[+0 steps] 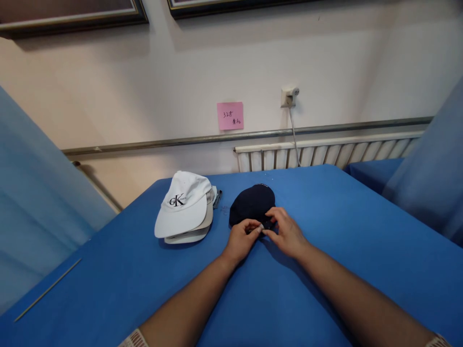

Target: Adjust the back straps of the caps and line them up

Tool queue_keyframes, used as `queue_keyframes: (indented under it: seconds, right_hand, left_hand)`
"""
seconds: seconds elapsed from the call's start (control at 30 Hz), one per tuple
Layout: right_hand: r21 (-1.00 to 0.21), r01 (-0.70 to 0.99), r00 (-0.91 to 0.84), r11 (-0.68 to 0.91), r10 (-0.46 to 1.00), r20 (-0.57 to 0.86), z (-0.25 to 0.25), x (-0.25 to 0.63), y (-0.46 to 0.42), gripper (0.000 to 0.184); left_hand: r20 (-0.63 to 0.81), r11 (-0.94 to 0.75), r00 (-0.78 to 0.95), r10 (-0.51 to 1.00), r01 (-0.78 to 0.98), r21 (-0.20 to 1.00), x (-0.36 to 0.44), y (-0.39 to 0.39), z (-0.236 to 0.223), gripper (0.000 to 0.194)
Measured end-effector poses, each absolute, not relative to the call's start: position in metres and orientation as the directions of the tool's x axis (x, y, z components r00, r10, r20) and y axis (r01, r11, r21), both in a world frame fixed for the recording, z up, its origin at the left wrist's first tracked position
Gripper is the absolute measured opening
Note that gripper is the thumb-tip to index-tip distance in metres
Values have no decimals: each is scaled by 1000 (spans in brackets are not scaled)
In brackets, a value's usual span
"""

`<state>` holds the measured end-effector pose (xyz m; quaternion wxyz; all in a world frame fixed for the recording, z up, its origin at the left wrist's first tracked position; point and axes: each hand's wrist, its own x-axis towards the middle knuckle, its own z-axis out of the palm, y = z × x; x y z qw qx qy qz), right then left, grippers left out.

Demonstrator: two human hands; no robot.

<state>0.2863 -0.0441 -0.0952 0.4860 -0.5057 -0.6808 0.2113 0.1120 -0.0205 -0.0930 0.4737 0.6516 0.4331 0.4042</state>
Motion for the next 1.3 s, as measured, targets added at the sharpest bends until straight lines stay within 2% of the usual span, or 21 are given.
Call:
queue_keyframes:
  seconds: [0.03, 0.1, 0.17, 0.23, 0.3, 0.37, 0.43, 0.57, 0.67, 0.83, 1.03, 1.17, 1.3]
  right_hand:
    - [-840, 427, 118, 335, 900, 419, -94, 285, -45, 30]
    - [-962, 203, 303, 181, 923, 238, -92, 280, -47, 19]
    - [-994, -107, 263, -3, 964, -31, -90, 274, -52, 17]
    - [-913, -361, 71, -191, 970, -231, -90, 268, -58, 21]
    - [-800, -515, -72, -307, 946, -316, -91, 262, -62, 22]
    - [-713, -619, -105, -328, 935, -339, -93, 259, -63, 20]
    - [-672, -682, -62, -290, 938, -341, -95, 258, -61, 20]
    - [-710, -671, 27, -213, 950, -310, -98, 261, -55, 24]
    - [-753, -637, 67, -165, 961, -268, -96, 265, -53, 25]
    - [-812, -573, 129, -112, 966, -224, -93, 266, -52, 26]
    - [-874, -479, 143, -86, 974, -174, -97, 260, -51, 30]
    - [-870, -482, 108, -102, 979, -174, -99, 258, -52, 31]
    - [-872, -478, 94, -105, 981, -169, -99, 255, -53, 28]
  left_hand:
    - [81, -122, 256, 963, 146, 982, 112, -20, -92, 27]
    - [40, -53, 200, 979, 62, 997, 110, -19, -88, 33]
    - [29, -27, 175, 984, -10, 1000, 109, -19, -83, 36]
    - [23, -14, 178, 984, -50, 999, 108, -20, -81, 38]
    - [17, -7, 199, 980, -52, 999, 108, -21, -82, 37]
    - [15, -11, 228, 974, -20, 1000, 109, -21, -85, 36]
    - [30, -40, 250, 968, 38, 998, 110, -21, -88, 32]
    - [155, -201, 258, 954, 167, 965, 111, -23, -90, 21]
    - [261, -342, 286, 922, 285, 895, 109, -26, -88, 26]
    - [315, -437, 321, 893, 454, 777, 105, -28, -85, 24]
    - [293, -395, 307, 905, 357, 847, 107, -27, -86, 16]
    - [254, -328, 273, 928, 275, 904, 109, -26, -89, 16]
    - [244, -299, 218, 945, 275, 914, 109, -25, -92, 18]
